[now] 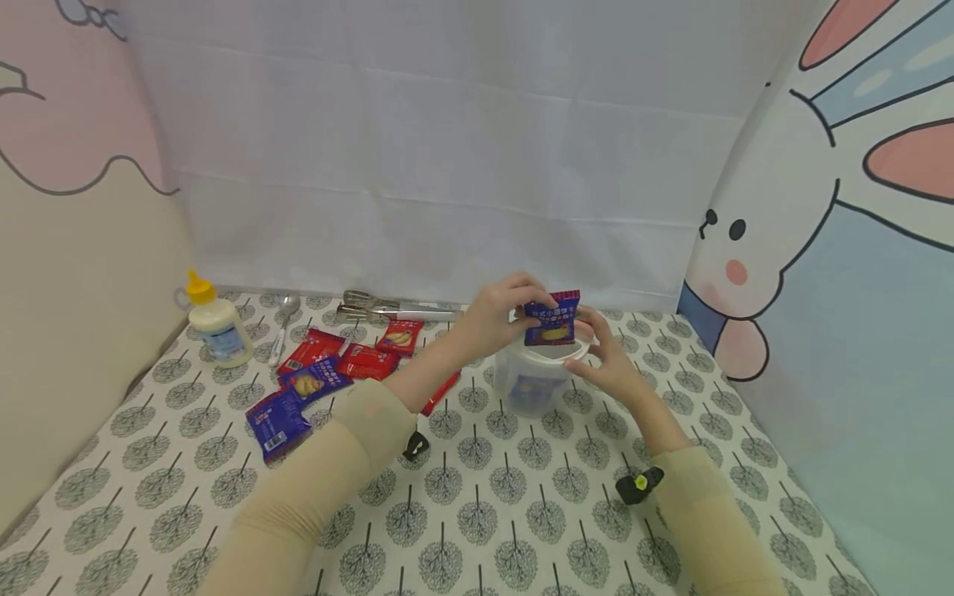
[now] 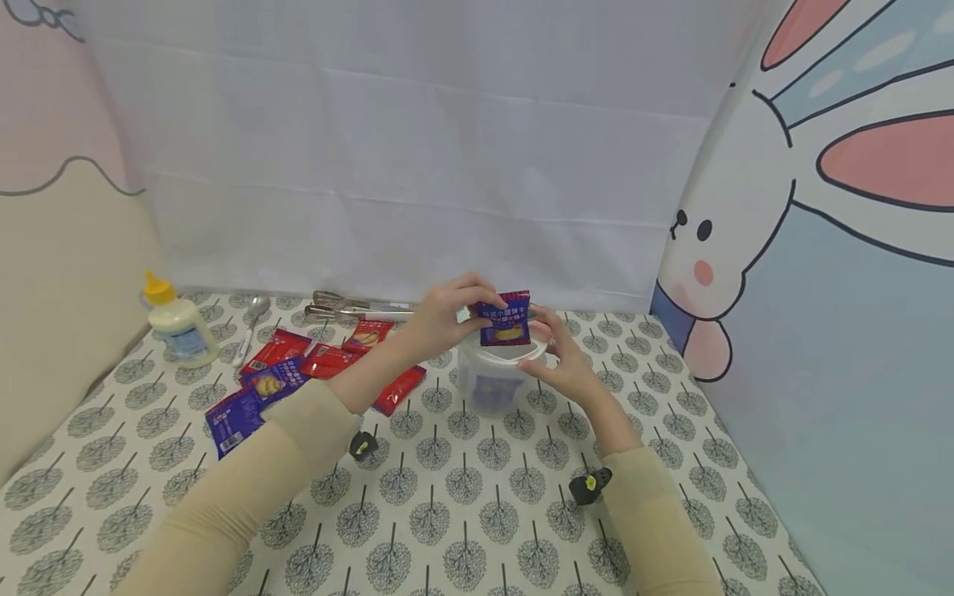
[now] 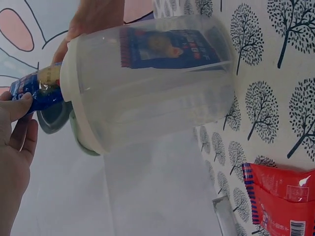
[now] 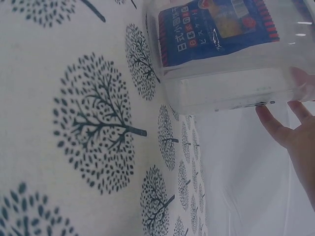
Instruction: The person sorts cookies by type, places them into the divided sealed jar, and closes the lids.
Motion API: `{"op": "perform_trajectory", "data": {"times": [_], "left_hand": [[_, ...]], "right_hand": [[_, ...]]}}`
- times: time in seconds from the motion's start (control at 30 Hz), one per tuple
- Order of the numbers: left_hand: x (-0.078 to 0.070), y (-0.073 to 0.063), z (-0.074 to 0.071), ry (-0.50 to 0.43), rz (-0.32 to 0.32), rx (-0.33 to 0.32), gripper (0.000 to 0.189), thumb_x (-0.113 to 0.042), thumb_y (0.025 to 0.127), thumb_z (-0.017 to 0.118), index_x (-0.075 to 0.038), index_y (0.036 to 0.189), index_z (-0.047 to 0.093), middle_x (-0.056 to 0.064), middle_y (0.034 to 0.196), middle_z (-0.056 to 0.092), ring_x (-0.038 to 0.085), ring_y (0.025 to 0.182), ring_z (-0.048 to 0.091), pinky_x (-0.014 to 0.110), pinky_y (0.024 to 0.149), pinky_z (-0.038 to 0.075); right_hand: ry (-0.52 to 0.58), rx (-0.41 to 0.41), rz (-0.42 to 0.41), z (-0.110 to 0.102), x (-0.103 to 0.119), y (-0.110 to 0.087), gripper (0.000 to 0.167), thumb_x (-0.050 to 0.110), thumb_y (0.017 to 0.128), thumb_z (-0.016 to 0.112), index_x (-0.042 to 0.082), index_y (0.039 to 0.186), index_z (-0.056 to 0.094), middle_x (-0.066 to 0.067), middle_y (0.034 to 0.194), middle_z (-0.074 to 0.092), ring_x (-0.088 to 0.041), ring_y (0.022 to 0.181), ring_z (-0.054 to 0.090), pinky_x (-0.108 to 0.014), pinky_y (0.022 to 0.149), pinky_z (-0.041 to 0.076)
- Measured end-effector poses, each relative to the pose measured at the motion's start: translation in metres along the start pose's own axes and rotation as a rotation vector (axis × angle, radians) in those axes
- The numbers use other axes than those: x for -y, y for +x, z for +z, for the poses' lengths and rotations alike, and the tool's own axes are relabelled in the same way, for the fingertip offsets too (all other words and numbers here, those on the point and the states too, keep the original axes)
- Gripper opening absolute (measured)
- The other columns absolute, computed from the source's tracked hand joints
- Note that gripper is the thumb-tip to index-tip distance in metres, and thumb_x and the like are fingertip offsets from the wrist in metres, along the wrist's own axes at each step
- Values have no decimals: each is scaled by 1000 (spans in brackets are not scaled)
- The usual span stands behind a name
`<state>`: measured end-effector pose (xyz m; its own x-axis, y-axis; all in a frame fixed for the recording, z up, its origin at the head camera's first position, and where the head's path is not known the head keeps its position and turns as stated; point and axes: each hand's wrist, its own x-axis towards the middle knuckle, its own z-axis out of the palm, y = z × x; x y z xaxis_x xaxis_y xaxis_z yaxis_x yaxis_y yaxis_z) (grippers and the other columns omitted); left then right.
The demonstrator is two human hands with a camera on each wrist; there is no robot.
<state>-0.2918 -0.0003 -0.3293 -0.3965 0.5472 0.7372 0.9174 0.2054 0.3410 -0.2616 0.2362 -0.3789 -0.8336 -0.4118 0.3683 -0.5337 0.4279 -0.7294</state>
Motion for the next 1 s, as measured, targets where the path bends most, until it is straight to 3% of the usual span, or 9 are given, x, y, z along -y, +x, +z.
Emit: {"op": "perform_trajectory", "data": {"times": [0.1,0.33,0.53,0.73,0.87,1.0], "left_hand": [[1,-6,5,6,-20,58,30,8,77,70,-5,104,67,7,108,61,18,103,60,14,91,47],[-3,-17,9,223,-10,223,22,-9,81,72,-11,102,71,2,106,67,16,102,58,23,95,45],[-6,-25,9,308,-23,325,22,-22,84,70,-16,106,70,-2,110,68,15,109,55,32,102,41],[-4,-32,1,263,-70,308,28,-24,85,70,-16,112,68,-4,115,66,15,115,52,31,106,37],[-6,-37,-17,194,-134,292,35,-27,84,71,-16,116,65,-5,116,65,14,116,50,34,105,39],[-11,-48,-41,122,-250,316,41,-28,85,71,-19,123,61,-8,124,60,14,125,44,37,108,36]], "right_hand": [[2,-2,-11,1,-2,0,83,-2,81,66,9,147,17,-22,153,16,-44,137,22,-60,102,36],[7,-8,-43,1,-4,0,83,-4,81,66,5,146,16,-26,152,13,-46,136,22,-62,101,37],[11,-3,-44,1,-4,-1,83,-1,82,68,5,147,16,-26,150,16,-46,134,25,-61,102,36],[7,-12,-51,2,-3,0,84,-4,80,68,4,146,17,-27,149,18,-46,133,27,-61,101,37],[4,-20,-39,2,-2,1,85,-6,78,68,4,146,18,-27,150,17,-46,133,27,-60,102,37],[5,-19,-34,2,-1,1,84,-5,78,68,4,146,18,-27,150,17,-46,134,27,-59,102,37]]}}
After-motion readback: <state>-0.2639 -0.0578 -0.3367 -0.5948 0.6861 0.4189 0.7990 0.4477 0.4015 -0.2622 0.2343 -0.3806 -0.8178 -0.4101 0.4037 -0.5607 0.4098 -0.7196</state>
